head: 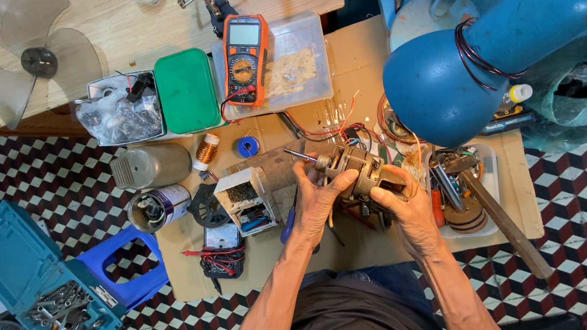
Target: The person disassembles and reassembles a small electrical motor on a cluttered workbench. They remove the motor housing, inspect internal components, and use a screwdriver to adjust parts. The person also handles small metal rings and a red container, placing items back into the motor assembly.
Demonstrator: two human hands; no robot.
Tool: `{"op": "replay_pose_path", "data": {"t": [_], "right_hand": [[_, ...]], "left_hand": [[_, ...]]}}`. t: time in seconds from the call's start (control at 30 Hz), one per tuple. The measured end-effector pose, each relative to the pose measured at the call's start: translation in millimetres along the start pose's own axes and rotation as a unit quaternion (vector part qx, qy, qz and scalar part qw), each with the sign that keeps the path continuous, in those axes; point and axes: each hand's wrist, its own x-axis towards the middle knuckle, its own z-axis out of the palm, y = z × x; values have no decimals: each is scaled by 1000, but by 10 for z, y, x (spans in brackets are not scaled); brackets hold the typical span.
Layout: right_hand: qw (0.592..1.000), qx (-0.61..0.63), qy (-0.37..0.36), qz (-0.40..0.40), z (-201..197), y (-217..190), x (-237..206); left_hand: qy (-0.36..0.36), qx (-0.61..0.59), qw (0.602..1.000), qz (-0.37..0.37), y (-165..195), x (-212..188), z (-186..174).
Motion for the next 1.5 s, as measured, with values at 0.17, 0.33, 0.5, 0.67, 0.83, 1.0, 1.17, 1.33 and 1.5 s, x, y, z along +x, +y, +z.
{"op": "replay_pose_path", "data": {"t": [0.17,0.33,0.5,0.67,0.83,1.0,1.17,1.33,1.5], "right_hand": [[1000,4,-22,9,56,-13,-71],[1000,-15,-19,5,136,38,-143],[999,-50,-8,-1,203,60,-218],[999,-39,-26,6,269,-10,-265],[996,-86,-11,7,309,-9,-321],[998,-54,-33,25,275,21,-333],[998,-58,-4,32,278,-21,-405],[996,-90,-5,21,372,-128,-488],[990,-135,33,-4,410,-210,-555]], "left_hand": [[-108,42,990,-78,221,-53,-136],[-90,62,990,-93,274,-135,-202],[-102,37,991,-75,268,-206,-268],[-89,40,992,-75,264,-260,-303],[-76,45,991,-99,274,-324,-355],[-85,52,993,-61,292,-356,-378],[-84,35,993,-74,312,-402,-390],[-72,21,992,-101,270,-417,-424],[-70,-28,992,-99,220,-406,-446]]}}
